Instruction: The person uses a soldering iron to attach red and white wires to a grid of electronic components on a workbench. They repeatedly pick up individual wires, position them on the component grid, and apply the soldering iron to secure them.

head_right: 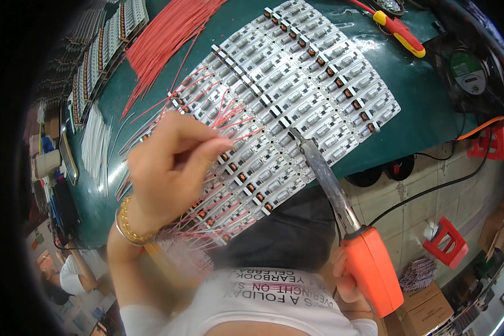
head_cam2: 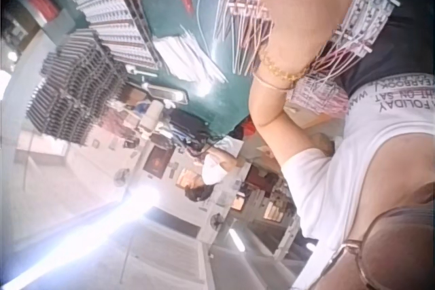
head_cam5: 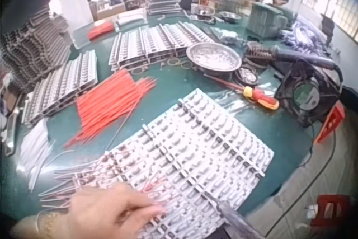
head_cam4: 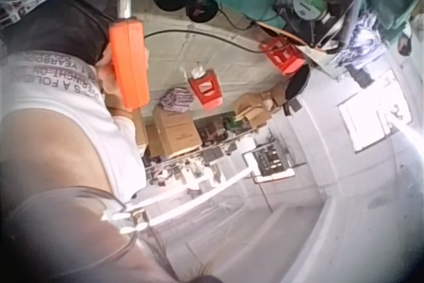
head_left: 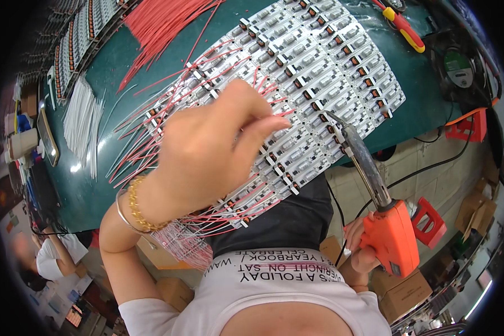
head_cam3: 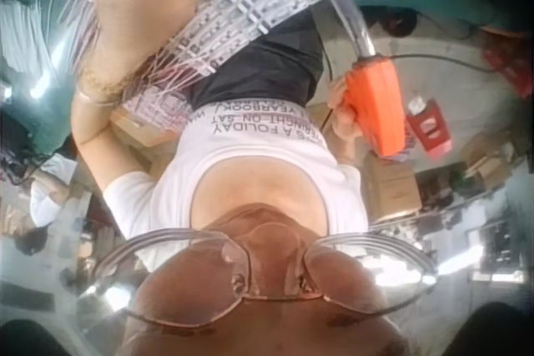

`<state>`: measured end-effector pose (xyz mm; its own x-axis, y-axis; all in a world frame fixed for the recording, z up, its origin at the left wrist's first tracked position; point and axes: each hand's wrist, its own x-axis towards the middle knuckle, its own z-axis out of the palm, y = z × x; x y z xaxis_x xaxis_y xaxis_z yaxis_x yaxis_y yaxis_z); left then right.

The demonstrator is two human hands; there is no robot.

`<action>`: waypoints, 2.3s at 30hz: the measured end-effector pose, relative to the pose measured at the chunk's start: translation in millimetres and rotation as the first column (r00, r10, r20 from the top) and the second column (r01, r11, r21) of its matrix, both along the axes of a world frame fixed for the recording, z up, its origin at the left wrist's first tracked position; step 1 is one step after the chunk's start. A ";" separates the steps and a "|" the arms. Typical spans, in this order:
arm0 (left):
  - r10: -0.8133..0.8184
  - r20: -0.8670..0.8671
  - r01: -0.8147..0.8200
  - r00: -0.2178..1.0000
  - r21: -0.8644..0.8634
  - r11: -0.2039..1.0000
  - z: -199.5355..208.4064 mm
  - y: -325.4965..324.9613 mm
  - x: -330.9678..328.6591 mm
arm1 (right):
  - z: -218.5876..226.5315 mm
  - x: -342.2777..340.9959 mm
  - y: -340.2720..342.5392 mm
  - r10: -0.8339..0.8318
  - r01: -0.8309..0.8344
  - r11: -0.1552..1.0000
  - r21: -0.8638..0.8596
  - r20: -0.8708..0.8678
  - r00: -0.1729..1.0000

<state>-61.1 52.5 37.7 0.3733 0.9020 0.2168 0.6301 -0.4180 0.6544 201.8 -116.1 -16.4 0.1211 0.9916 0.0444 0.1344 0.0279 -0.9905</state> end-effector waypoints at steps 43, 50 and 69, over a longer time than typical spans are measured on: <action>0.054 -0.280 0.039 0.959 0.317 0.948 -9.3 30.4 -4.5 | 6.3 -7.7 15.3 -0.041 0.038 0.999 -0.032 -0.100 0.994; -0.019 -0.522 0.188 0.853 0.273 0.944 -3.0 37.7 4.9 | 2.8 -5.5 14.7 -0.025 0.024 1.000 -0.013 -0.123 0.992; -0.115 -0.369 0.125 0.922 0.003 0.992 -4.0 58.3 1.9 | 2.4 -6.6 10.4 -0.041 0.043 0.999 0.007 -0.171 0.984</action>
<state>-59.2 110.8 33.7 0.5361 0.8416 0.0666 0.7684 -0.5191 0.3744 195.1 -105.6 -14.0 0.1698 0.9850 0.0302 -0.0356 0.0367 -0.9987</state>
